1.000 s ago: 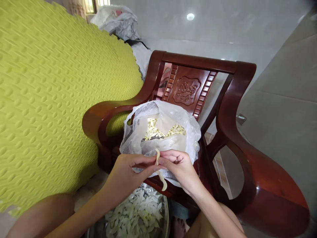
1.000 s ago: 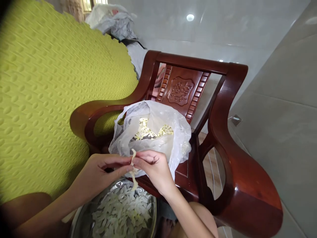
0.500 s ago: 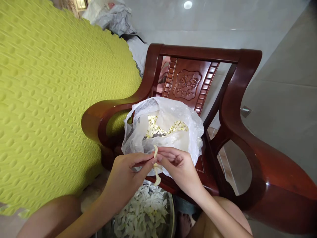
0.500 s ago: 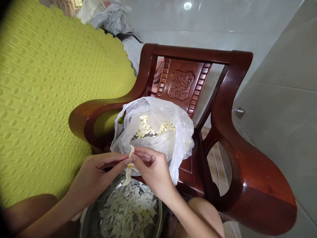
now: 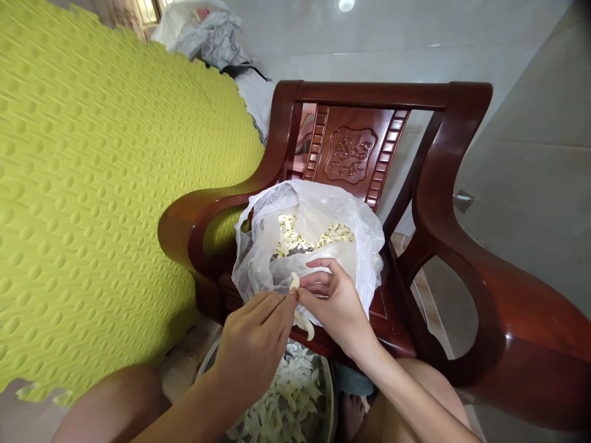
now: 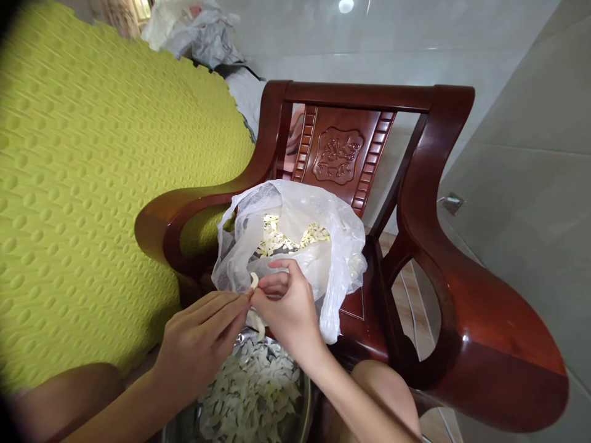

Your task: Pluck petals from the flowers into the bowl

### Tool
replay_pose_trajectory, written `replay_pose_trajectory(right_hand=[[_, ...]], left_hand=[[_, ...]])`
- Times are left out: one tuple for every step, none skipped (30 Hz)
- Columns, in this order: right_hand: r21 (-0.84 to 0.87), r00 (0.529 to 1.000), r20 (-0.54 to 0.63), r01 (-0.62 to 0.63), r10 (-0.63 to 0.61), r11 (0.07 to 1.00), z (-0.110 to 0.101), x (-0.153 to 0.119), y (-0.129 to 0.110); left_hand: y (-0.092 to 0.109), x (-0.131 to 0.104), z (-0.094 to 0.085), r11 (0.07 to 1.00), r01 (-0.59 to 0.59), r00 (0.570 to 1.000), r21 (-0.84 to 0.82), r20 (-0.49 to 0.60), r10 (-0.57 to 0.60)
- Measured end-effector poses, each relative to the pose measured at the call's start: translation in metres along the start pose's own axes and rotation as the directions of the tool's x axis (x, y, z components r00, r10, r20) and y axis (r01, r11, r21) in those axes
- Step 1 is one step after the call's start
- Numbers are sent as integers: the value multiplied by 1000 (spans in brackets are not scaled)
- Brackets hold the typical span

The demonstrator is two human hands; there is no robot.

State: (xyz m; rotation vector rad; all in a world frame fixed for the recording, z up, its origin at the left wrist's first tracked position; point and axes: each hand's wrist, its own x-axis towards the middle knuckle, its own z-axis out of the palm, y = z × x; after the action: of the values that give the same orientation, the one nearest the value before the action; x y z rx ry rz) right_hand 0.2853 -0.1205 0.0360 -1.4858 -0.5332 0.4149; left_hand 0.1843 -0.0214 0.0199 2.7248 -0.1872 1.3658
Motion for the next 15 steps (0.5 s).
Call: replay_pose_trajectory(right_hand=[[59,999,26,-42,40,997,-1,3,2],[105,997,47,-72,67,992,-1,5,4],[140,995,55,-88,81,986,-2,7,5],[166,995,55,-92,83,982,-2,8,6],[191,996,48,-85,78,978,-2,9,7],[217,997,38,-74,67,973,-3,9,6],[242,998,27,-58,52,969,-3,9,6],[261,999,17,-36,33,965,-3,9,5],[271,1000,10,-13,10,963,-3,8,3],[270,1000,8,8,-11,963,-3,7,2],[262,1000,8,27,-30,965,-3,7,2],[250,999,9,42,-46,967,-3,7,1],[238,998,8,56,-60,970,-3,6,2],[224,997,4,70,-73,972,-4,6,2],[209,996,-6,84,-85,974,-3,6,4]], left_hand=[[-1,-1,1,999,-25,1000,35,18,25],[-1,-2,2,997,-49,998,66,36,47],[-2,-3,3,994,-66,997,90,47,62],[-2,-3,4,993,-69,997,100,52,64],[-3,-3,5,994,-55,998,92,42,52],[-3,-2,5,997,-23,1000,68,14,22],[-3,-1,6,999,33,999,28,-21,-33],[-3,1,5,993,113,992,-28,-54,-114],[-2,2,5,973,207,974,-98,-72,-215],[-2,4,5,936,305,945,-175,-64,-320],[-2,5,4,883,399,908,-248,-29,-418],[-2,6,4,824,479,868,-302,26,-495],[-2,7,4,776,537,835,-332,79,-544],[-2,7,3,747,573,813,-337,114,-571],[-2,8,3,733,599,796,-322,136,-590]])
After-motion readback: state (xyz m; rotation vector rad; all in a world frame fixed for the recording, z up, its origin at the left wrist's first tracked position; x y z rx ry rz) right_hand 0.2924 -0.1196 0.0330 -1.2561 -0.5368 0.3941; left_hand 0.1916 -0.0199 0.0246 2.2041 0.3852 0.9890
